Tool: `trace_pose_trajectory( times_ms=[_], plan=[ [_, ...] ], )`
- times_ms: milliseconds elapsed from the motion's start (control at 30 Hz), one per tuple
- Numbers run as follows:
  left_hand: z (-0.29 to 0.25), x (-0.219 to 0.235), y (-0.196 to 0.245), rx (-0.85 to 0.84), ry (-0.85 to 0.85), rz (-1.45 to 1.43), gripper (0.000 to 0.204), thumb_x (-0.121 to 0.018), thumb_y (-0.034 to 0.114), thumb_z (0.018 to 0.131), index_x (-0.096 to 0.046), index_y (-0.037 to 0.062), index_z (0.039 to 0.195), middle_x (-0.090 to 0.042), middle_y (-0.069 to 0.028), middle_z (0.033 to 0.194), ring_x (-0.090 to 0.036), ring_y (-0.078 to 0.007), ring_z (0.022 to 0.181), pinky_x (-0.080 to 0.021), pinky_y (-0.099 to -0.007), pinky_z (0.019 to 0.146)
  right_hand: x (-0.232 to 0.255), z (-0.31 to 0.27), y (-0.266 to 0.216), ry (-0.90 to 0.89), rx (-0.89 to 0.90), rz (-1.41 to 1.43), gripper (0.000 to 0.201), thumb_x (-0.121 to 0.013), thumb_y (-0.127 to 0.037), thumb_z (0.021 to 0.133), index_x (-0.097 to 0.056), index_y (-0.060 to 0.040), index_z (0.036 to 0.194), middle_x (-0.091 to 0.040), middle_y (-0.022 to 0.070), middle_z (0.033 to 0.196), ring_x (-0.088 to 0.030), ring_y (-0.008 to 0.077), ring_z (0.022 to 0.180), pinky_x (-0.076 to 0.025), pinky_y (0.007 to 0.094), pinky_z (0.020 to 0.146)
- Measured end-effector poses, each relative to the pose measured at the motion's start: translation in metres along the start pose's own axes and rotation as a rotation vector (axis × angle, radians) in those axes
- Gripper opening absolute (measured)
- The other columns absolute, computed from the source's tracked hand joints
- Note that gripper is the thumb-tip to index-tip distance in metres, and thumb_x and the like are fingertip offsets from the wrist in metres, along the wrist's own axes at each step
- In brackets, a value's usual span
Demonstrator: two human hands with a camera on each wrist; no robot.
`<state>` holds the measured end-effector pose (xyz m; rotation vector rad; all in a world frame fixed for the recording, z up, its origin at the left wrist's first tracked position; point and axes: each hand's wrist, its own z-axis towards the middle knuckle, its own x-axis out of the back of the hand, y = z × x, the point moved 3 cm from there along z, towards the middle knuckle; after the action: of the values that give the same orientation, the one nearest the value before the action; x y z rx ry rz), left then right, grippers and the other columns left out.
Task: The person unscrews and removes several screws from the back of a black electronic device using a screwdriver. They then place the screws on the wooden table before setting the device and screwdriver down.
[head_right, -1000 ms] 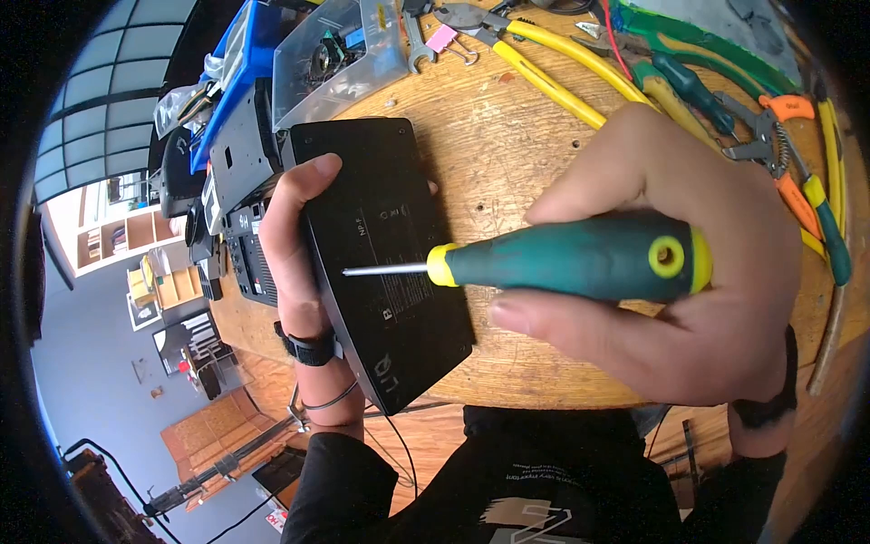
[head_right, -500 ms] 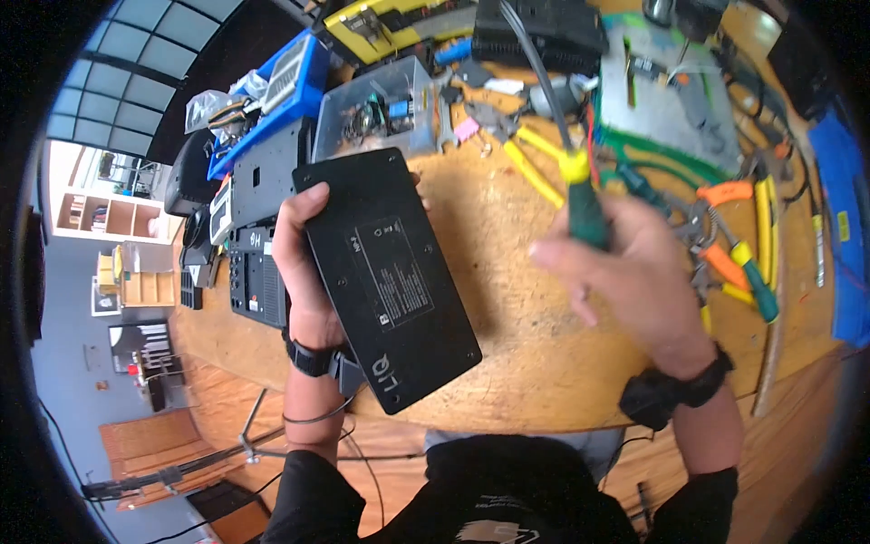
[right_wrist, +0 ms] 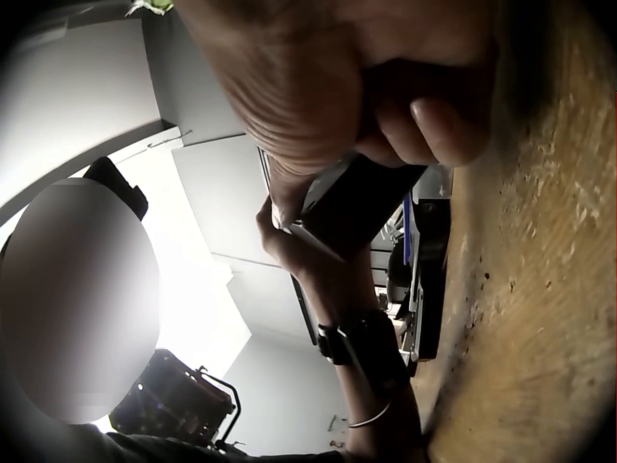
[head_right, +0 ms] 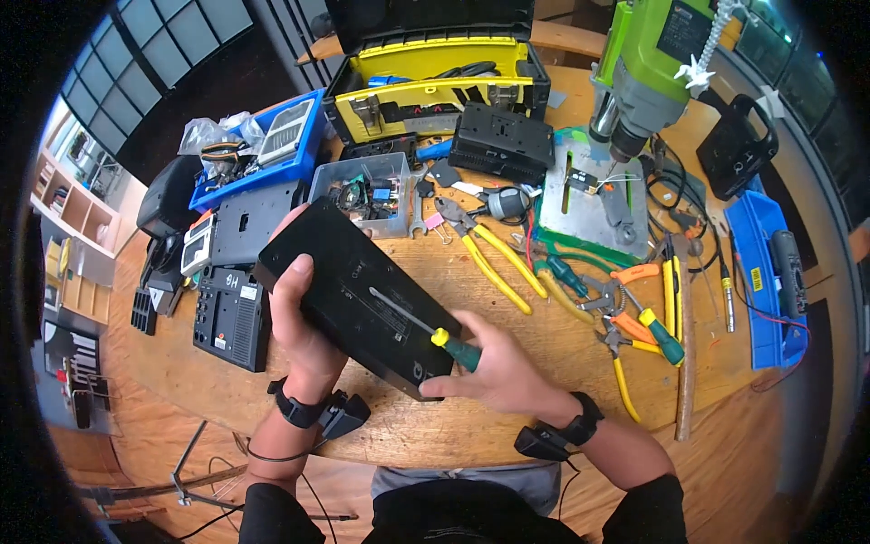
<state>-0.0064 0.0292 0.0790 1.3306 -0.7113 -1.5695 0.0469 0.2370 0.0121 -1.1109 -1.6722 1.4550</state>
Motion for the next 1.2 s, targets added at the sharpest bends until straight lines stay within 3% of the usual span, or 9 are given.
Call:
trace_pose_trajectory(
  times_ms=[267,400,500,567,667,800,967,1067,1200],
  plan=[
    [-0.008,0.0,-0.006,0.029,0.032,-0.082,0.068,-0.063,0.024,0.097,-0.034,0.0019,0.153,-0.063,-0.0172,0.123,-0.064,-0.0219,0.109,-0.053,-0.0359,0.096,-0.007,0.002,0.002,0.039,0.019,-0.213,0.117,-0.098,-0.046,0.066,-0.037,0.0063,0.15,-0.062,0.0026,0.089,-0.056,0.0086,0.075,-0.048,0.026,0.067],
    [-0.012,0.003,-0.018,0.083,-0.003,-0.103,0.08,-0.065,0.029,0.099,-0.022,0.0014,0.161,-0.062,-0.0146,0.125,-0.062,-0.0197,0.109,-0.052,-0.0346,0.097,-0.007,0.001,0.006,0.086,0.032,-0.201,0.11,-0.096,-0.044,0.07,-0.038,0.0073,0.148,-0.062,0.0035,0.094,-0.056,0.0077,0.078,-0.048,0.0257,0.066],
    [-0.031,0.001,-0.03,0.159,-0.078,-0.038,0.05,-0.073,0.024,0.095,-0.054,0.0006,0.135,-0.065,-0.0068,0.114,-0.063,-0.0141,0.1,-0.053,-0.0313,0.09,-0.006,0.004,0.004,0.101,0.083,-0.171,0.105,-0.095,-0.043,0.072,-0.04,0.0054,0.146,-0.061,0.0032,0.101,-0.055,0.0065,0.079,-0.047,0.0245,0.066],
    [-0.04,-0.012,-0.031,0.272,-0.178,-0.048,0.032,-0.075,0.017,0.093,-0.062,0.0019,0.118,-0.067,-0.0043,0.107,-0.064,-0.0124,0.094,-0.054,-0.03,0.085,-0.007,0.005,-0.002,0.129,0.12,-0.132,0.1,-0.095,-0.041,0.073,-0.041,0.0041,0.145,-0.06,0.0027,0.104,-0.055,0.0056,0.079,-0.047,0.0236,0.066],
    [-0.052,-0.016,-0.049,0.386,-0.34,-0.055,0.037,-0.077,0.008,0.09,-0.061,0.0007,0.123,-0.068,-0.0066,0.11,-0.067,-0.015,0.099,-0.055,-0.032,0.087,-0.005,0.007,-0.002,0.132,0.102,-0.071,0.096,-0.094,-0.038,0.075,-0.041,0.0025,0.144,-0.059,0.0018,0.106,-0.054,0.0051,0.08,-0.047,0.023,0.067],
    [-0.052,-0.015,-0.06,0.354,-0.288,0.049,0.064,-0.074,0.029,0.091,-0.053,-0.0035,0.142,-0.065,-0.0188,0.133,-0.062,-0.0288,0.128,-0.048,-0.0427,0.112,-0.007,0.01,0.018,0.093,0.157,-0.046,0.09,-0.093,-0.031,0.08,-0.04,0.0028,0.145,-0.06,0.0015,0.109,-0.056,0.0056,0.087,-0.048,0.0232,0.072],
    [-0.034,0.006,-0.059,0.498,-0.273,-0.104,0.048,-0.069,0.027,0.096,-0.059,-0.0039,0.131,-0.069,-0.0161,0.123,-0.067,-0.0243,0.115,-0.052,-0.0392,0.103,0.002,0.008,0.001,0.014,0.186,0.046,0.055,-0.075,-0.023,0.099,-0.048,0.0011,0.141,-0.06,0.0027,0.113,-0.055,0.0067,0.101,-0.048,0.023,0.082],
    [-0.023,0.025,-0.054,0.534,-0.265,-0.122,0.047,-0.063,0.033,0.098,-0.062,-0.0039,0.129,-0.07,-0.0179,0.124,-0.068,-0.0239,0.113,-0.053,-0.0387,0.102,0.02,0.013,0.018,0.022,0.1,0.149,0.036,-0.06,-0.03,0.109,-0.056,-0.0038,0.133,-0.056,-0.0038,0.09,-0.051,0.002,0.075,-0.043,0.0203,0.064],
    [-0.016,0.043,-0.05,0.617,-0.254,-0.137,0.061,-0.054,0.044,0.099,-0.058,-0.007,0.132,-0.069,-0.0221,0.124,-0.067,-0.031,0.117,-0.051,-0.0445,0.107,0.03,0.027,0.012,0.113,-0.018,0.116,0.042,-0.042,-0.039,0.114,-0.066,-0.0044,0.116,-0.043,-0.0077,0.067,-0.036,0.002,0.054,-0.03,0.0231,0.05]
  ],
)
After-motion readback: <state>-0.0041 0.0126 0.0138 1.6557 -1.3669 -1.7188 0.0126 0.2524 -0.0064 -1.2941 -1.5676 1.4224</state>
